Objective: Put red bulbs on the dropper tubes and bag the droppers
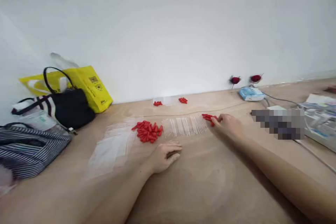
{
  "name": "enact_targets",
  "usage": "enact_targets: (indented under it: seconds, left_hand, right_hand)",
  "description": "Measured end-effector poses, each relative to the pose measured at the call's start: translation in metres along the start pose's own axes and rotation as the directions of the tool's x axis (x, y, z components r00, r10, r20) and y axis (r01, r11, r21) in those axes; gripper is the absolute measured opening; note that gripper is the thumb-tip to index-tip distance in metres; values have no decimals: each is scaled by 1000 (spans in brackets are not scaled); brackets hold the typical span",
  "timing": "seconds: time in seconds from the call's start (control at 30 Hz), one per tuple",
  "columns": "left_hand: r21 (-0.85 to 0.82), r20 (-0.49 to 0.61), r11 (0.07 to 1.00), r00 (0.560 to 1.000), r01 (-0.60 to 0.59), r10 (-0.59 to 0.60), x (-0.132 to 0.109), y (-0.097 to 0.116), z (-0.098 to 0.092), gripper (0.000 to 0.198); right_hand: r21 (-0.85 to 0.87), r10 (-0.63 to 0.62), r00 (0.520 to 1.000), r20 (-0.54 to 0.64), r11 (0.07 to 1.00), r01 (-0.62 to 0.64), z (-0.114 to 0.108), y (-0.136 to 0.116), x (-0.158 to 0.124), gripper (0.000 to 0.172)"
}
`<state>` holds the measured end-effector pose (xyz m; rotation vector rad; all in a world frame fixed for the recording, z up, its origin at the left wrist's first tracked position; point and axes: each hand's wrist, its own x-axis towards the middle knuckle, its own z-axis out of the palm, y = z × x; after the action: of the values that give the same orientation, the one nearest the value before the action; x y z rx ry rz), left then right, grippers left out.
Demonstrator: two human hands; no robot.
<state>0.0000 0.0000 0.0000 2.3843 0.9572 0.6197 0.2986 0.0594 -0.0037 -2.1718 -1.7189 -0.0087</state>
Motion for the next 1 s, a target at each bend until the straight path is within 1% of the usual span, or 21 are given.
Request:
enact_targets:
  seconds: [0.1,0.17,0.27,0.3,0.37,0.4,0.43,0.5,0.53,0.6,0.67,0.73,0.8,0.87,1.0]
  left_hand:
    - [-6,3,1000,1000,-4,4,1,1,1,27]
    - [-14,-8,1000,1000,-15,15,0,1,2,26]
    - [-27,-55,999,998,-43,42,-1,1,4,21]
    - [-25,-86,998,995,-50,47,-2,1,5,19]
    - [-6,-184,999,982,-39,37,0,0,4,16]
    - [13,-241,1000,970,-9,12,2,-1,3,15]
    - [45,-291,998,956,54,-38,5,-2,1,15]
    - [125,-362,964,915,236,-177,17,-4,-4,13]
    - [185,-378,914,885,361,-273,24,-5,-8,12]
    - [215,-413,862,843,458,-345,42,-9,-14,9]
    - [228,-453,803,790,550,-413,61,-14,-17,12]
    - [237,-452,739,745,631,-491,78,-21,-18,17]
    - [255,-420,684,715,683,-558,90,-27,-17,21]
    - [276,-393,640,692,717,-606,99,-32,-17,21]
    - [301,-361,582,655,756,-664,107,-37,-21,19]
  right_hand:
    - [6,10,998,64,1000,-10,4,-5,-2,42]
    - [25,9,998,70,1000,-11,7,-6,-3,40]
    - [79,2,1000,27,997,-4,13,-5,-5,34]
    - [109,-3,1000,-2,994,3,14,-5,-5,32]
    - [192,-28,996,-81,981,43,17,-5,-8,28]
    - [237,-53,990,-130,968,83,18,-6,-10,27]
    - [281,-94,979,-183,949,143,18,-7,-12,26]
    - [343,-225,932,-285,884,318,18,-11,-18,23]
    - [354,-304,895,-326,839,414,18,-14,-22,21]
    - [347,-455,808,-375,739,577,18,-20,-31,17]
    - [319,-568,735,-369,666,675,19,-25,-39,15]
    - [293,-641,691,-335,626,723,19,-28,-45,14]
    - [274,-677,666,-314,607,746,20,-30,-47,13]
    - [273,-679,659,-324,599,752,22,-29,-46,13]
    - [309,-643,662,-386,585,749,25,-26,-38,13]
